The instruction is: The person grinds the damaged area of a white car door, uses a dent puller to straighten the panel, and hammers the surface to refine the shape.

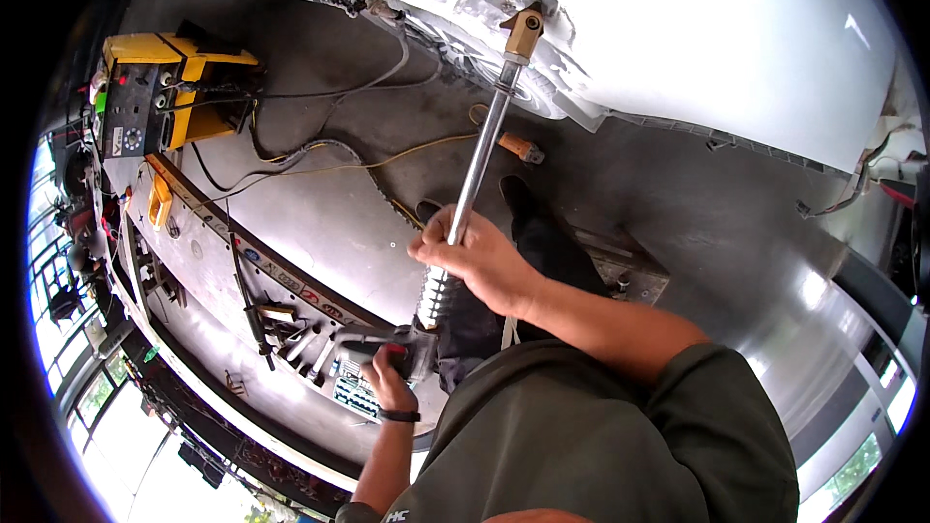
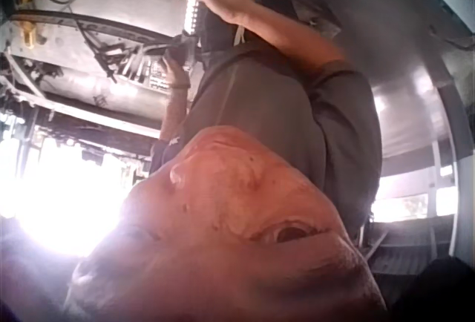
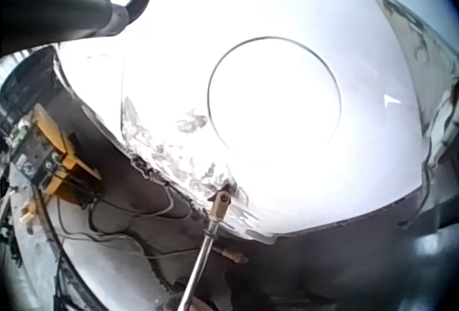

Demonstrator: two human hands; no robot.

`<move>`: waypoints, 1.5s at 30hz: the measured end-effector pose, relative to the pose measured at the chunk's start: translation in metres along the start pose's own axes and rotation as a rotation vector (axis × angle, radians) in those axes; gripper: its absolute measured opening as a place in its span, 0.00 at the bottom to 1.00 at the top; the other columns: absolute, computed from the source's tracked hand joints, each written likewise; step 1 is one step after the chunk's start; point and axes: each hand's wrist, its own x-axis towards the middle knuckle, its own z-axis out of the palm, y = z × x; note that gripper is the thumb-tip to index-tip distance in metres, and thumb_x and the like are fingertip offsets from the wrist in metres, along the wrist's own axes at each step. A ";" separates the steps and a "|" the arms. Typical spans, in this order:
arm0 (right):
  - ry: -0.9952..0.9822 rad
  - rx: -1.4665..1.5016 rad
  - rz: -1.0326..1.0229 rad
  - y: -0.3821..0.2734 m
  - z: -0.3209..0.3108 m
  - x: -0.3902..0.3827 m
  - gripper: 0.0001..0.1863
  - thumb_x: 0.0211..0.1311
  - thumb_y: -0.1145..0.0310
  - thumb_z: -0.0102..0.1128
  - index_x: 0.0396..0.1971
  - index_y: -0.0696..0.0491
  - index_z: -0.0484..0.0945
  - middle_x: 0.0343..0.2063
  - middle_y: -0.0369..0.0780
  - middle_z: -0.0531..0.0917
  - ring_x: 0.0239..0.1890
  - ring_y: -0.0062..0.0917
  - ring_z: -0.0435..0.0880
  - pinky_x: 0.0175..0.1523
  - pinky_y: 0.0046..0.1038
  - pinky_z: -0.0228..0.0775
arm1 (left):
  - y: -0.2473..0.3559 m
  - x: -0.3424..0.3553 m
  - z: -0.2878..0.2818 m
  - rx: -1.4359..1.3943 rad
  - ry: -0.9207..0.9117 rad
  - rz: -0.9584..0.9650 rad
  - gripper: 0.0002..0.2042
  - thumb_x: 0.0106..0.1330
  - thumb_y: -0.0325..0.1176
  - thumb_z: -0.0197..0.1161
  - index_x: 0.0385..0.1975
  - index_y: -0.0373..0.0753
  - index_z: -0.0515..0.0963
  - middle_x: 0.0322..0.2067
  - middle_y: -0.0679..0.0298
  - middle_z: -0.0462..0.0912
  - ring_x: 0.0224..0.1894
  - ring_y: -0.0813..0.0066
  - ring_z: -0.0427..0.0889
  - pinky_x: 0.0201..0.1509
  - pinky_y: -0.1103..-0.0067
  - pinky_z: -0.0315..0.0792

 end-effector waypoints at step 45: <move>0.088 0.131 -0.092 0.059 0.032 -0.008 0.07 0.69 0.72 0.61 0.41 0.57 0.75 0.26 0.37 0.79 0.28 0.21 0.81 0.38 0.28 0.77 | -0.040 0.038 0.002 -0.972 -1.078 -0.854 0.25 0.79 0.53 0.40 0.55 0.40 0.76 0.39 0.63 0.86 0.36 0.75 0.85 0.40 0.76 0.80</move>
